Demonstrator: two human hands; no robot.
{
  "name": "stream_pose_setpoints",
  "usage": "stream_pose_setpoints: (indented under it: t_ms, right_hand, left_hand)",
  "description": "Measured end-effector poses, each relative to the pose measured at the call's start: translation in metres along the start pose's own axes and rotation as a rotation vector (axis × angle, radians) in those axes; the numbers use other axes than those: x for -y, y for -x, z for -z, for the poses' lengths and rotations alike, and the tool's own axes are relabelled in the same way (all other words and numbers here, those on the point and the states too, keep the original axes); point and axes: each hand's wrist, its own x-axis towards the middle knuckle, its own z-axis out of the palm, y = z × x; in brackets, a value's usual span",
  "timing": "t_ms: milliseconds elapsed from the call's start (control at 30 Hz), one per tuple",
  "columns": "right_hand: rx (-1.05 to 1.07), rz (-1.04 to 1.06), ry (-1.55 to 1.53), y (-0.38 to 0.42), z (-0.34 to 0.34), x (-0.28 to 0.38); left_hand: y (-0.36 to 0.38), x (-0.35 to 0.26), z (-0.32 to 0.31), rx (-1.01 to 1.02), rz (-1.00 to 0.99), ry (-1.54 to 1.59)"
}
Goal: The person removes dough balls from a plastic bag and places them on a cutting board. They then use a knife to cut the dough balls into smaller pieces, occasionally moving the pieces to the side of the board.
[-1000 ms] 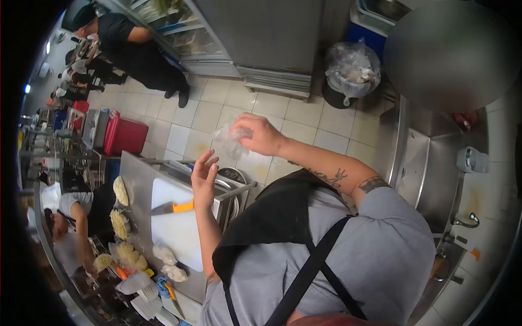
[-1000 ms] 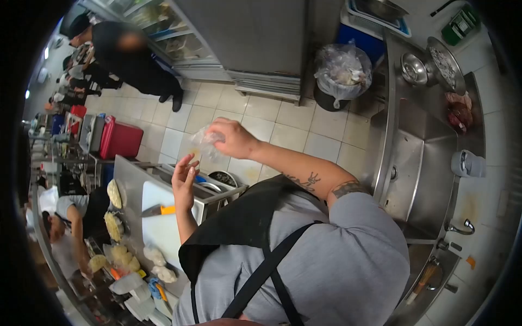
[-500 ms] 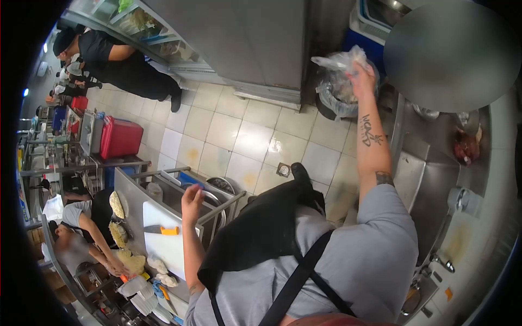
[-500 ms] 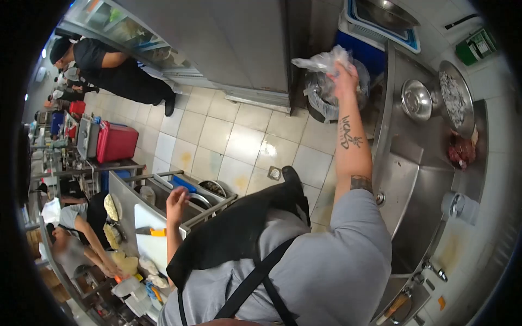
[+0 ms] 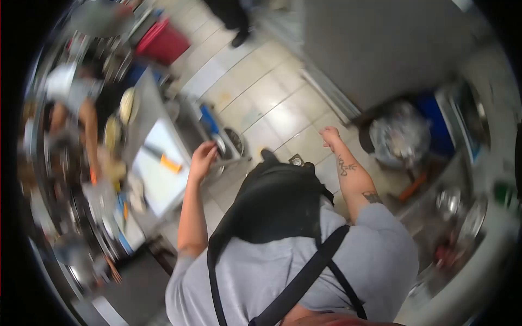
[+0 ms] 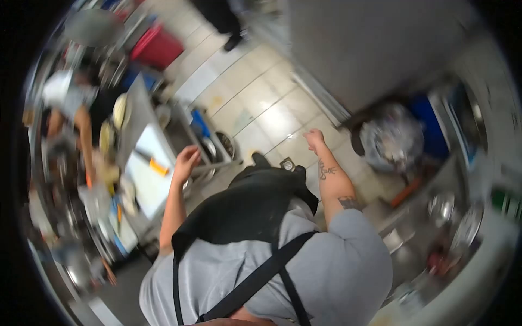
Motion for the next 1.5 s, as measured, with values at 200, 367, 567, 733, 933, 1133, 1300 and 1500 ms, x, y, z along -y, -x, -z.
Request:
stream_pose_setpoints:
  t_ms: [200, 367, 567, 733, 933, 1133, 1300, 1500]
  right_hand:
    - [0.411, 0.295, 0.415, 0.050, -0.150, 0.148]
    - [0.460, 0.748, 0.650, 0.042, -0.218, 0.242]
    - [0.488, 0.861, 0.542, 0.063, -0.264, 0.370]
    - [0.476, 0.893, 0.547, 0.034, -0.285, 0.449]
    - [0.479, 1.151, 0.460, -0.010, -0.346, 0.609]
    - [0.581, 1.327, 0.583, 0.006, -0.425, 0.758]
    - [0.777, 1.359, 0.616, -0.003, -0.505, 0.821]
    - [0.794, 1.409, 0.703, -0.049, -0.585, 0.894]
  left_hand:
    - [-0.030, 0.002, 0.017, -0.123, 0.085, 0.227]
    - [-0.088, -0.020, 0.032, -0.156, 0.096, 0.274]
    - [-0.206, -0.061, 0.088, -0.217, -0.134, 0.194]
    - [-0.317, -0.135, 0.176, -0.232, -0.246, 0.165]
    - [-0.423, -0.219, 0.274, -0.509, -0.302, 0.315]
    - [-0.476, -0.254, 0.383, -0.686, -0.393, 0.189]
    - [-0.526, -0.270, 0.493, -0.962, -0.428, -0.223]
    - [-0.616, -0.287, 0.677, -1.349, -0.531, -0.718]
